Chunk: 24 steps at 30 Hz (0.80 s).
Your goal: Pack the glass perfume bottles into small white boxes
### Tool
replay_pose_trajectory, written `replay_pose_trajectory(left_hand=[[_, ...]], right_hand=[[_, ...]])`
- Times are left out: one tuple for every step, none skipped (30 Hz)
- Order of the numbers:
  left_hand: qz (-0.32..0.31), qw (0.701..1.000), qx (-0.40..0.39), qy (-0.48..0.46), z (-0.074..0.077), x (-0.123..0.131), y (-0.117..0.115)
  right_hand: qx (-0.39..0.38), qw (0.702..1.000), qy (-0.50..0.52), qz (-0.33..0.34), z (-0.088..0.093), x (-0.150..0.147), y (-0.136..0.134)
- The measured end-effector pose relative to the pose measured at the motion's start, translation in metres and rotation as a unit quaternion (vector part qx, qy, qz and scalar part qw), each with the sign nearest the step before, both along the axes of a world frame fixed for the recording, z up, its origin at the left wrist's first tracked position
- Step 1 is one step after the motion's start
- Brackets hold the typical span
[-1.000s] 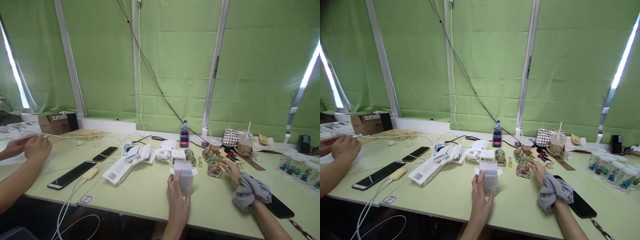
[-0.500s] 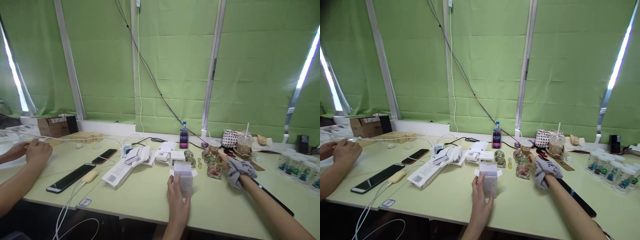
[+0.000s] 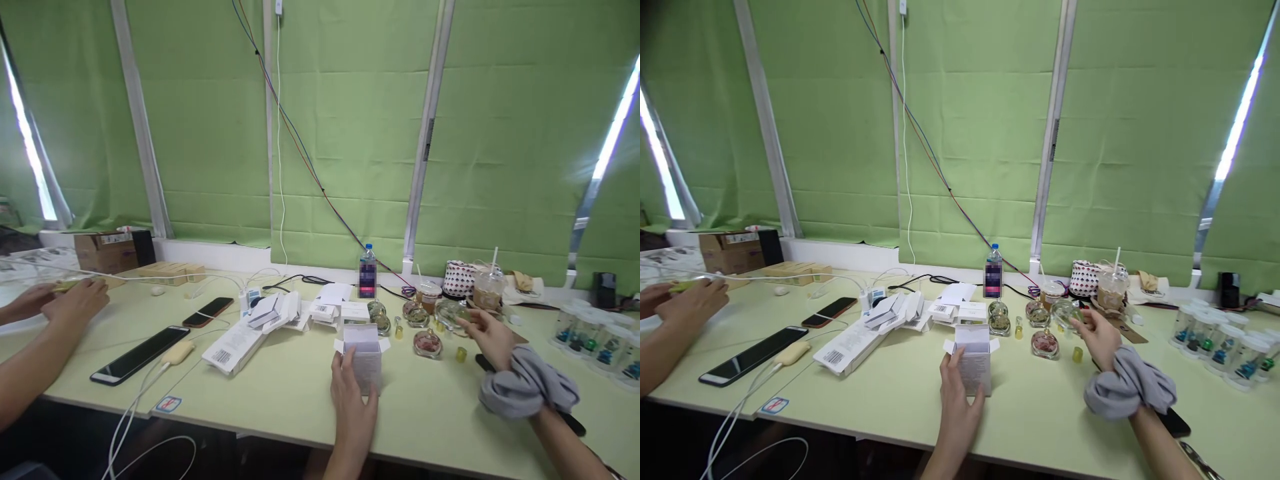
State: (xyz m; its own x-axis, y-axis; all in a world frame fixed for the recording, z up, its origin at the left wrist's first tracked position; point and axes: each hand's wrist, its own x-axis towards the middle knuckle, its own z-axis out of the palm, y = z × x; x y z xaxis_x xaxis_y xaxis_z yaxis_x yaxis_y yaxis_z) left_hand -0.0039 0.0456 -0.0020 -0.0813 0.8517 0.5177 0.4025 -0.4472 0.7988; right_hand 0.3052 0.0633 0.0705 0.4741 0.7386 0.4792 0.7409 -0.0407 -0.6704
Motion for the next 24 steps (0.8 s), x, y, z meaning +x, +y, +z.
replay_pose_trajectory(left_hand=[[0.005, 1.000, 0.004, -0.012, 0.000, 0.001, 0.001], [0.007, 1.000, 0.009, -0.024, 0.000, 0.001, 0.003], [0.006, 0.999, 0.012, -0.035, 0.001, 0.001, 0.005], [0.005, 0.999, 0.013, -0.045, 0.001, 0.001, 0.008], [0.005, 0.998, 0.014, -0.053, 0.002, 0.000, 0.010], [0.005, 0.998, 0.013, -0.056, 0.003, -0.001, 0.012], [0.005, 0.998, 0.012, -0.054, 0.005, -0.002, 0.014], [0.003, 0.999, 0.010, -0.046, 0.006, -0.003, 0.016], [0.004, 0.999, 0.009, -0.034, 0.007, -0.004, 0.018], [0.006, 1.000, 0.008, -0.018, 0.008, -0.005, 0.019], [0.010, 1.000, 0.009, -0.001, 0.009, -0.005, 0.019], [0.016, 1.000, 0.011, 0.014, 0.010, -0.005, 0.019], [0.024, 0.999, 0.015, 0.029, 0.010, -0.005, 0.019], [0.032, 0.998, 0.019, 0.041, 0.010, -0.005, 0.019], [0.039, 0.998, 0.024, 0.053, 0.009, -0.005, 0.018], [0.045, 0.997, 0.027, 0.064, 0.009, -0.005, 0.018], [0.051, 0.995, 0.030, 0.074, 0.009, -0.005, 0.017], [0.057, 0.995, 0.032, 0.082, 0.009, -0.005, 0.017], [0.061, 0.994, 0.032, 0.089, 0.009, -0.006, 0.017], [0.065, 0.993, 0.030, 0.093, 0.010, -0.008, 0.017], [0.068, 0.993, 0.027, 0.096, 0.010, -0.009, 0.017], [0.071, 0.993, 0.024, 0.096, 0.011, -0.011, 0.017], [0.074, 0.992, 0.021, 0.096, 0.012, -0.013, 0.018], [0.077, 0.992, 0.019, 0.094, 0.013, -0.015, 0.018]], right_hand=[[-0.008, 0.999, 0.018, 0.048, -0.003, -0.009, -0.007], [-0.019, 0.993, 0.032, 0.114, -0.007, -0.021, -0.014], [-0.038, 0.985, 0.038, 0.164, -0.013, -0.033, -0.020], [-0.061, 0.978, 0.041, 0.197, -0.019, -0.046, -0.024], [-0.082, 0.971, 0.042, 0.221, -0.025, -0.059, -0.026], [-0.101, 0.966, 0.041, 0.235, -0.031, -0.069, -0.026], [-0.115, 0.962, 0.036, 0.246, -0.037, -0.078, -0.025], [-0.116, 0.962, 0.034, 0.245, -0.043, -0.085, -0.023], [-0.113, 0.963, 0.032, 0.242, -0.047, -0.090, -0.020], [-0.107, 0.965, 0.029, 0.236, -0.051, -0.094, -0.017], [-0.100, 0.967, 0.025, 0.232, -0.055, -0.097, -0.015], [-0.094, 0.968, 0.020, 0.230, -0.058, -0.101, -0.012], [-0.090, 0.969, 0.014, 0.231, -0.061, -0.104, -0.011], [-0.087, 0.968, 0.009, 0.233, -0.063, -0.107, -0.010], [-0.086, 0.968, 0.007, 0.236, -0.065, -0.109, -0.009], [-0.085, 0.968, 0.006, 0.238, -0.067, -0.111, -0.009], [-0.084, 0.967, 0.005, 0.238, -0.067, -0.110, -0.009], [-0.083, 0.968, 0.004, 0.237, -0.066, -0.107, -0.009], [-0.080, 0.970, 0.000, 0.232, -0.062, -0.100, -0.009], [-0.075, 0.972, -0.004, 0.223, -0.057, -0.090, -0.008], [-0.066, 0.976, -0.012, 0.206, -0.050, -0.077, -0.006], [-0.057, 0.981, -0.026, 0.181, -0.041, -0.061, -0.003], [-0.050, 0.986, -0.038, 0.154, -0.032, -0.044, 0.001], [-0.044, 0.991, -0.050, 0.120, -0.023, -0.027, 0.006]])
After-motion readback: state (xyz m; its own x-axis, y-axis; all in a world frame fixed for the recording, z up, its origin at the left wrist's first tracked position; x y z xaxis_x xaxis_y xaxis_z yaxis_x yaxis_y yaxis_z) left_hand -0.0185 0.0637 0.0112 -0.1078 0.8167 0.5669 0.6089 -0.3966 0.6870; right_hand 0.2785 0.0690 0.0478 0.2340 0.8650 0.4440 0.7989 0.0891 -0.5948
